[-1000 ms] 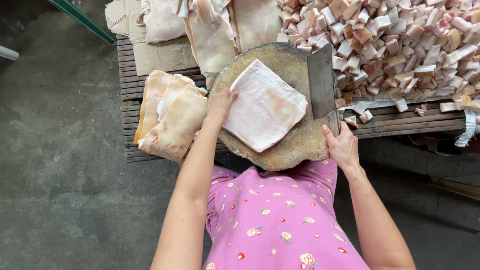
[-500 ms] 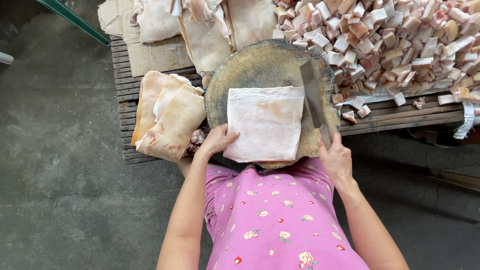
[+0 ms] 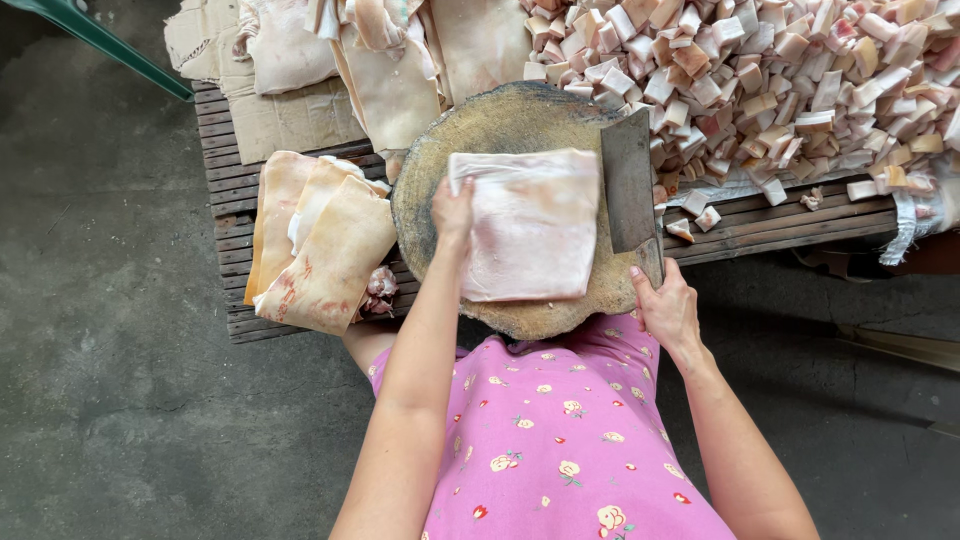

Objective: The person cuts slabs of pork fat into small cubes on a wooden cutting board using a large cleaver. The person handles the fat slabs by hand, slicing them first into strips and then into small pieces, moving the cut pieces into a large pile on the right.

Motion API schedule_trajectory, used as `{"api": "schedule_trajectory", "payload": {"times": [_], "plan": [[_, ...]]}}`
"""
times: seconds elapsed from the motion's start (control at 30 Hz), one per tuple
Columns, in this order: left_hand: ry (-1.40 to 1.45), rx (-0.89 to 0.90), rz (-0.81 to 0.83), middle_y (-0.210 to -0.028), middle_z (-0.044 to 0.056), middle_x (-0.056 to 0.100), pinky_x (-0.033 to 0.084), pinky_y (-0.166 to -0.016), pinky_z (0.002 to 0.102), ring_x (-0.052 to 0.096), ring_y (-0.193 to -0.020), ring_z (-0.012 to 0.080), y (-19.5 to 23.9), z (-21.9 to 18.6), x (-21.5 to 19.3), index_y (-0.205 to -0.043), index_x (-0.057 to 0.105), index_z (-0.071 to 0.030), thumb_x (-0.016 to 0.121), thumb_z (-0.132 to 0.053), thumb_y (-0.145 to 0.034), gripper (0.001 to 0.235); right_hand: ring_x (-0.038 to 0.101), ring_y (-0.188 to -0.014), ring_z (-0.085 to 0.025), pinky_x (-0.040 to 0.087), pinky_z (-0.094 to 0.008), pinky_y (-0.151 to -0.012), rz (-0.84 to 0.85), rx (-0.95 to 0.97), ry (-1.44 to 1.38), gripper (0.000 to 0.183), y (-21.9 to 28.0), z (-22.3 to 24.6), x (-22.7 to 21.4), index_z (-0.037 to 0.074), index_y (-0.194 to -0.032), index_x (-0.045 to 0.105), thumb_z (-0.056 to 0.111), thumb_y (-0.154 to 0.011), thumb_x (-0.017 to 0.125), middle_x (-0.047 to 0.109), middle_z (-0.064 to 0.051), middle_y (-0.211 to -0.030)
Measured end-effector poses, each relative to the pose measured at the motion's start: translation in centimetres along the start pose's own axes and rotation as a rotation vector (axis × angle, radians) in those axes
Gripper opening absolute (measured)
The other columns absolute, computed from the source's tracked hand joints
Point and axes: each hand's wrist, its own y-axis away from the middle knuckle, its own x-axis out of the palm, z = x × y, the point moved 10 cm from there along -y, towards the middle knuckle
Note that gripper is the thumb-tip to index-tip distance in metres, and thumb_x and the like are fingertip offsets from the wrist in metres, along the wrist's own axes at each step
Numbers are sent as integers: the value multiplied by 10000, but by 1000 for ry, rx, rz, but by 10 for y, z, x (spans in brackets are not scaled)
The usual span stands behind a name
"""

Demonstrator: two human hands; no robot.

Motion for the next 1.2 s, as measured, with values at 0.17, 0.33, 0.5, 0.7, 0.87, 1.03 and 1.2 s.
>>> {"api": "schedule_trajectory", "payload": {"times": [0.17, 0.33, 0.5, 0.7, 0.87, 1.03, 1.2], "plan": [[141, 317, 2, -1130, 126, 754, 541, -896, 355, 691, -986, 205, -5, -7, -51, -1208, 655, -28, 666, -123, -980, 246, 684, -496, -239, 538, -385, -465, -58, -190, 118, 383, 5, 37, 4, 1, -1199, 572, 341, -1023, 587, 659, -142, -577], [9, 335, -47, -1141, 142, 749, 532, -910, 340, 704, -1014, 223, 8, 10, -78, -1219, 642, 0, 672, -118, -934, 310, 698, -543, -277, 571, -409, -471, 15, -300, 160, 388, 0, 62, 47, 15, -1272, 514, 333, -1051, 537, 689, -171, -686], [-257, 391, -109, -1141, 210, 731, 520, -946, 405, 700, -1066, 332, 9, -4, -88, -1206, 636, 10, 717, -149, -911, 345, 695, -759, -482, 543, -565, -714, -25, -429, 507, 375, -14, 69, 91, 7, -1202, 503, 336, -1050, 599, 706, -292, -825], [-797, 601, -164, -1208, 193, 675, 431, -1013, 486, 561, -1167, 402, 15, -59, -59, -1251, 618, -50, 711, -106, -850, 415, 721, -761, -443, 563, -534, -702, 81, -341, 277, 389, -25, 73, 80, 17, -1161, 534, 369, -1010, 600, 720, -273, -798], [-1126, 543, -101, -1324, 160, 597, 415, -1087, 497, 524, -1271, 345, 8, -82, -25, -1237, 611, -48, 686, -120, -916, 337, 686, -551, -274, 561, -414, -491, 38, -403, 193, 389, -9, 128, 44, 50, -1157, 540, 422, -1044, 544, 672, -156, -665], [-774, 558, 41, -1377, 240, 535, 469, -1053, 480, 562, -1255, 391, -10, -75, 1, -1370, 514, 8, 729, -166, -886, 558, 671, -526, -186, 532, -346, -448, -199, -746, -46, 412, 4, 147, 16, -1, -1116, 461, 406, -1101, 523, 630, -99, -629], [-709, 674, 89, -1433, 304, 468, 502, -1005, 488, 568, -1222, 461, -29, -55, 36, -1387, 459, 51, 798, -159, -791, 717, 694, -757, -494, 549, -579, -689, -34, -438, 459, 377, -42, 71, 109, 4, -1127, 496, 343, -1005, 610, 691, -306, -795]]}}
